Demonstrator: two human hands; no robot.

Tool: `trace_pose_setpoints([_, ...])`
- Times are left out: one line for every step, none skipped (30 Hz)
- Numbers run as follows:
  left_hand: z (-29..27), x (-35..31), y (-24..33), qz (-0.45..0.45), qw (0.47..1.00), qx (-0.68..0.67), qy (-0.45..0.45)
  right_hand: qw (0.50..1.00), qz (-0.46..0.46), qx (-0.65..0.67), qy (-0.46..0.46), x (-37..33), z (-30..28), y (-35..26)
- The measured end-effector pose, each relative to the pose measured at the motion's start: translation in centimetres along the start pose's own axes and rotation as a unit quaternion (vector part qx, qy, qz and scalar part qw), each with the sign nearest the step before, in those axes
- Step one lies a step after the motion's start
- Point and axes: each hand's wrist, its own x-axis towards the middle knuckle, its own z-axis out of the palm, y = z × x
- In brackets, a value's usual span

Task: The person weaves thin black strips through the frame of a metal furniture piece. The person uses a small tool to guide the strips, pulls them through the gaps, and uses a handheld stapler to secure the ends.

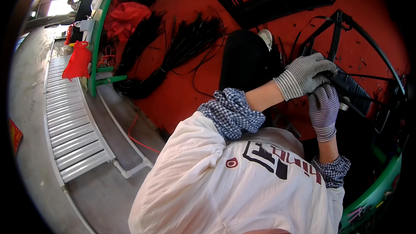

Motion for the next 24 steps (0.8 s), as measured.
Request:
trace_pose_setpoints([-0.1, 0.0, 0.1, -0.005, 1.000, -0.003, -0.003, 1.000, 0.003, 0.000, -0.006, 0.0, 0.0, 0.0])
trace_pose_setpoints([-0.1, 0.0, 0.2, -0.014, 1.000, -0.004, -0.008, 1.000, 0.005, 0.000, -0.011, 0.1, -0.1, -0.1])
trace_pose_setpoints([-0.2, 0.0, 0.3, -0.014, 1.000, -0.004, -0.008, 1.000, 0.010, 0.006, -0.007, 0.2, -0.1, -0.3])
trace_pose_setpoints([-0.2, 0.0, 0.3, -0.019, 1.000, -0.001, -0.010, 1.000, 0.007, 0.003, -0.015, 0.3, -0.3, -0.4])
trace_pose_setpoints([-0.2, 0.0, 0.4, -0.023, 1.000, 0.001, -0.012, 1.000, 0.007, 0.005, -0.013, 0.5, -0.4, -0.6])
trace_pose_setpoints([-0.3, 0.0, 0.5, -0.029, 0.999, -0.006, -0.016, 1.000, 0.001, 0.012, -0.010, 0.6, -0.6, -0.9])
trace_pose_setpoints([-0.3, 0.1, 0.5, -0.035, 0.999, -0.014, -0.020, 1.000, -0.015, 0.020, -0.019, 0.8, -1.1, -0.9])
trace_pose_setpoints([-0.3, 0.1, 0.5, -0.041, 0.999, -0.017, -0.025, 0.998, -0.038, 0.033, -0.027, 0.9, -1.7, -0.9])
trace_pose_setpoints([-0.3, 0.2, 0.5, -0.019, 1.000, 0.011, -0.019, 0.997, -0.046, 0.044, -0.041, 1.0, -2.2, -1.0])
trace_pose_setpoints([-0.3, 0.2, 0.5, -0.016, 1.000, 0.005, -0.016, 0.995, -0.077, 0.067, -0.006, 1.0, -2.6, -0.9])
trace_pose_setpoints([-0.3, 0.2, 0.5, -0.011, 1.000, 0.003, -0.013, 0.991, -0.093, 0.089, 0.023, 1.0, -2.9, -0.8])
trace_pose_setpoints([-0.3, 0.1, 0.4, -0.021, 1.000, 0.009, -0.021, 0.987, -0.108, 0.112, 0.050, 1.0, -3.3, -0.7])
trace_pose_setpoints([-0.2, 0.1, 0.5, -0.016, 1.000, 0.004, -0.011, 0.985, -0.107, 0.112, 0.076, 1.1, -3.4, -0.5])
trace_pose_setpoints([-0.2, 0.1, 0.5, -0.003, 1.000, 0.002, 0.001, 0.980, -0.117, 0.117, 0.108, 1.3, -3.4, -0.2])
trace_pose_setpoints([-0.2, 0.1, 0.5, -0.010, 1.000, 0.009, -0.001, 0.983, -0.085, 0.104, 0.126, 1.3, -3.4, -0.1])
trace_pose_setpoints([-0.2, 0.0, 0.6, -0.019, 1.000, 0.019, -0.005, 0.982, -0.057, 0.109, 0.144, 1.3, -3.2, 0.0])
trace_pose_setpoints([-0.2, 0.0, 0.6, -0.016, 1.000, 0.013, -0.008, 0.985, -0.053, 0.065, 0.150, 1.4, -3.4, 0.2])
trace_pose_setpoints([-0.3, 0.0, 0.6, -0.013, 1.000, 0.009, -0.010, 0.986, -0.046, 0.047, 0.152, 1.5, -3.3, 0.3])
trace_pose_setpoints([-0.4, 0.1, 0.7, -0.014, 1.000, 0.007, -0.017, 0.986, -0.053, 0.033, 0.156, 1.7, -3.3, 0.4])
trace_pose_setpoints([-0.4, 0.1, 0.7, -0.015, 1.000, 0.005, -0.023, 0.986, -0.049, 0.027, 0.159, 1.9, -3.3, 0.6])
trace_pose_setpoints([-0.5, 0.1, 0.8, -0.017, 1.000, 0.009, -0.019, 0.987, -0.038, -0.017, 0.154, 2.1, -3.2, 0.6])
trace_pose_setpoints([-0.5, 0.2, 0.9, -0.020, 1.000, 0.013, -0.015, 0.987, -0.040, -0.038, 0.148, 2.3, -3.2, 0.7])
trace_pose_setpoints([-0.5, 0.2, 1.0, -0.032, 0.999, 0.020, -0.021, 0.987, -0.033, -0.053, 0.147, 2.5, -3.0, 0.8])
trace_pose_setpoints([-0.5, 0.2, 1.1, -0.027, 0.999, 0.016, -0.017, 0.988, -0.015, -0.069, 0.139, 2.7, -2.8, 0.9])
